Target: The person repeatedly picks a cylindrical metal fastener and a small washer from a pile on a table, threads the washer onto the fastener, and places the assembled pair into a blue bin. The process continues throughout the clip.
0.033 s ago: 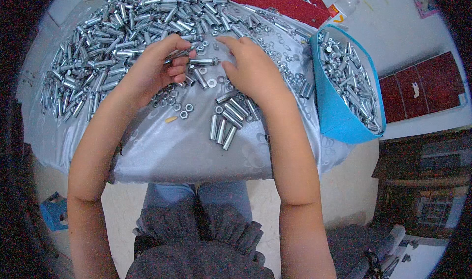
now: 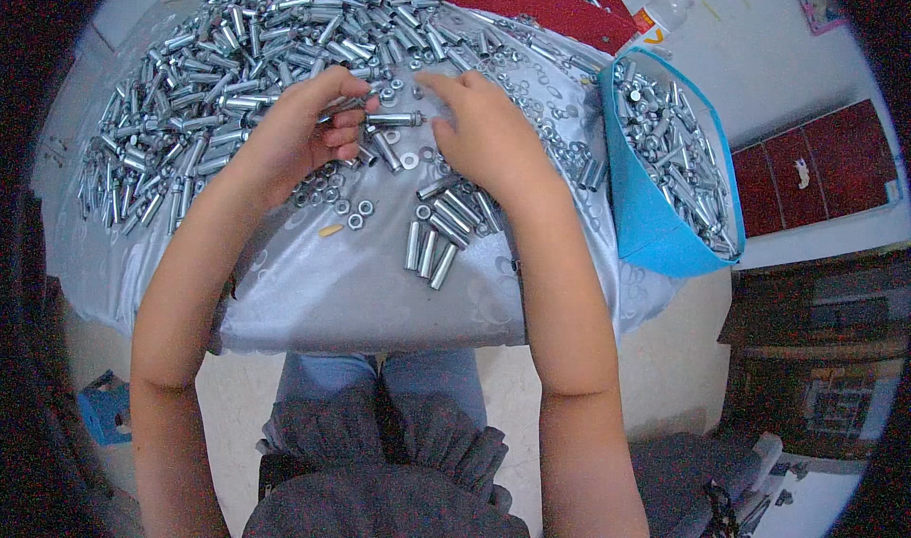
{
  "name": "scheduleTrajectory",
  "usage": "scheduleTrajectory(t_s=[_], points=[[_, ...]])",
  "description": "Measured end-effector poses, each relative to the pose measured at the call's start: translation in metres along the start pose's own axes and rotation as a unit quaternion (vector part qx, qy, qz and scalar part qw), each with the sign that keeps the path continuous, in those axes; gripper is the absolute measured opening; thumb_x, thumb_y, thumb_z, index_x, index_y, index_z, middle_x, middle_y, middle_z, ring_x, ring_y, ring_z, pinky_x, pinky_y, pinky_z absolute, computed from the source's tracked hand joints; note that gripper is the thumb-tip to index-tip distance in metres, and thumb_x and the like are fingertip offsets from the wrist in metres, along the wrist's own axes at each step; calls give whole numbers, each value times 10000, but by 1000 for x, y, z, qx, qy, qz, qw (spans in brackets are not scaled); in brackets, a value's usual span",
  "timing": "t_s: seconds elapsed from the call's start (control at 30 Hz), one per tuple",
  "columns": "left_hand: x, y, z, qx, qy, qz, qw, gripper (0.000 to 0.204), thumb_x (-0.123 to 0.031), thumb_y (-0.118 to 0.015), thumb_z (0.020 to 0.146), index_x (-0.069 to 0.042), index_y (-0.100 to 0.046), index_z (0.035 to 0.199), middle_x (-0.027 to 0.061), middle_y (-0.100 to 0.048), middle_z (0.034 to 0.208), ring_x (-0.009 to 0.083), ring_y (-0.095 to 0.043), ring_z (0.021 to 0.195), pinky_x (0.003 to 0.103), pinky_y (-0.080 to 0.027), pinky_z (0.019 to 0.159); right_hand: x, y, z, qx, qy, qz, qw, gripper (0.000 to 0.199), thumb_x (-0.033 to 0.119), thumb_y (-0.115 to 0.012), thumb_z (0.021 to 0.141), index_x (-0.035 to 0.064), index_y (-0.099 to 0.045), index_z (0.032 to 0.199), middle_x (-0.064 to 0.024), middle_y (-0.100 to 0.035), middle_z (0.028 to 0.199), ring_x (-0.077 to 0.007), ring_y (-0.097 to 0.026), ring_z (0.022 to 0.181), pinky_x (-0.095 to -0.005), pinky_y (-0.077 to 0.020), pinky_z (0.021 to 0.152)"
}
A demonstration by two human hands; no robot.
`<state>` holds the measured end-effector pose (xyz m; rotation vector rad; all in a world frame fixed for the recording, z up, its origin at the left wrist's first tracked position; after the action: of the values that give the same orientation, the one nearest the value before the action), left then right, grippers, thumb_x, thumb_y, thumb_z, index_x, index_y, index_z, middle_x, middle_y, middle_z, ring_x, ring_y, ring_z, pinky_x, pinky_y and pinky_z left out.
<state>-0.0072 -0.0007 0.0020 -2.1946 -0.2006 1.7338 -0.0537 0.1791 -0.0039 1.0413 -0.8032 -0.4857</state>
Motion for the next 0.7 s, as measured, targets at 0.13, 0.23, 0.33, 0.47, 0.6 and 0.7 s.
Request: scheduleTrajectory(t_s=[0.13,0.23,0.33,0.47,0.6,0.7], points=[[-1,-3,-1,-5,6,2,1000,238,-244,-510,799,-7,-533,806,-43,-329,568,62,-299,473,233,-316,489,-5,-9,3,-49,92,-68,992,296,102,-547,748,87,-580,1041,-149,-542,940,-321,-495,910,-377,-413,820],[-1,-2,-1,-2,7,-6,1000,243,-243,-507,801,-1,-533,807,-43,-332,567,63,-303,472,232,-320,489,-2,-8,3,-49,73,-57,994,276,106,-568,739,85,-590,1014,-144,-545,938,-327,-481,915,-383,-403,832],[-1,-3,-2,-16,5,1,1000,249,-242,-509,800,5,-534,812,-41,-337,565,62,-308,470,232,-322,488,-1,-2,3,-32,45,-66,996,252,129,-594,736,78,-595,983,-139,-541,944,-317,-473,924,-378,-390,840],[-1,-4,-1,-13,3,4,1000,255,-240,-513,798,13,-534,818,-40,-340,565,62,-316,470,230,-323,487,-5,0,1,-34,30,-63,997,200,148,-615,728,64,-612,910,-139,-548,927,-309,-474,929,-374,-388,837],[0,-3,0,-9,4,5,1000,271,-245,-515,800,22,-538,841,-41,-336,565,61,-318,472,231,-324,488,-1,5,3,-58,32,-86,994,174,151,-622,720,52,-630,863,-146,-562,888,-316,-483,917,-381,-394,828],[1,-2,1,-8,0,13,1000,289,-254,-503,804,26,-554,852,-42,-345,560,53,-322,467,222,-354,485,-4,6,9,-150,22,6,988,187,158,-614,747,41,-629,893,-126,-593,858,-261,-541,849,-339,-428,766]])
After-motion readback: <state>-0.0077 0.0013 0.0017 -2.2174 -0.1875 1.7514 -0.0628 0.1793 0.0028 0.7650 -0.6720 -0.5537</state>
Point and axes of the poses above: each hand's wrist, its own z-axis towards the middle knuckle, its own y-axis out of the back of the hand, x = y × z, the point moved 1 cm from there along z, towards the middle knuckle
